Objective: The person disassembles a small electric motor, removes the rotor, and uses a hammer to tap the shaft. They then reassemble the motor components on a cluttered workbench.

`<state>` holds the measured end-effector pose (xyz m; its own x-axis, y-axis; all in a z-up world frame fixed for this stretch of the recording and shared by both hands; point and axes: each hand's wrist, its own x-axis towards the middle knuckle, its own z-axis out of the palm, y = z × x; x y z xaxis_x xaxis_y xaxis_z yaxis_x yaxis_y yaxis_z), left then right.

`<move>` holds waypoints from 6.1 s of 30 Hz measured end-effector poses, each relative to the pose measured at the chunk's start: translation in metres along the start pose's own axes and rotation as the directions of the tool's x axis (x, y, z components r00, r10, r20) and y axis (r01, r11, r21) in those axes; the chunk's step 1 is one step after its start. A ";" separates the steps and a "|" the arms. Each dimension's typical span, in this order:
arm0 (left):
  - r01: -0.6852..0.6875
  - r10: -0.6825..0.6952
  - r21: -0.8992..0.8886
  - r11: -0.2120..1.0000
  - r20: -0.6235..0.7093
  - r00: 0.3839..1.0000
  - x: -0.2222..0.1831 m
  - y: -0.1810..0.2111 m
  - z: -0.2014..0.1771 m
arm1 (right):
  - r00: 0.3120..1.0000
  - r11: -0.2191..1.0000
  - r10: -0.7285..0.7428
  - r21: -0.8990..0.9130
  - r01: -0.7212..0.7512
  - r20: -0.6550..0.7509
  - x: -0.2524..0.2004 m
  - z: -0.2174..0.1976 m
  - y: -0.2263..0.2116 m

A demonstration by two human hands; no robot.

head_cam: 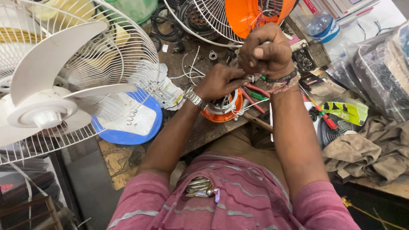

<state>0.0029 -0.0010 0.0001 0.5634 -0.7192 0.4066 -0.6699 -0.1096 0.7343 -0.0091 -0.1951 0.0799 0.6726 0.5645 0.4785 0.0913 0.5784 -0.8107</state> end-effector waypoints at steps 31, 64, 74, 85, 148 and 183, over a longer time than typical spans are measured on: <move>-0.025 0.025 0.087 0.996 0.006 1.000 0.002 -0.003 0.004 | 0.506 0.739 -0.589 -0.674 0.022 -0.630 -0.001 0.048 0.049; -0.013 0.013 0.064 0.998 -0.002 1.000 0.009 -0.005 0.001 | 0.470 0.713 -0.624 -0.701 0.017 -0.624 0.003 0.038 0.050; -0.039 0.041 0.038 0.999 -0.041 0.998 0.006 -0.005 -0.002 | 0.895 0.954 -0.202 -0.286 0.088 -0.399 0.011 0.006 0.021; 0.051 -0.053 0.052 0.997 0.033 0.998 -0.003 -0.005 0.007 | 0.924 0.864 -0.325 -0.460 0.204 -0.201 0.007 0.029 -0.002; 0.107 -0.102 -0.127 0.986 0.041 0.994 0.002 -0.002 0.006 | 0.379 0.724 -0.648 -0.688 0.041 -0.660 -0.015 0.056 0.046; 0.104 -0.106 0.065 0.992 0.034 0.994 -0.001 -0.008 0.008 | 0.824 0.940 -0.304 -0.291 0.178 -0.479 -0.008 0.016 0.036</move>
<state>0.0038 -0.0046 -0.0101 0.6145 -0.7265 0.3076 -0.6378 -0.2279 0.7357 -0.0230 -0.1693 0.0524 0.8778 0.0075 0.4790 0.4191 0.4724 -0.7754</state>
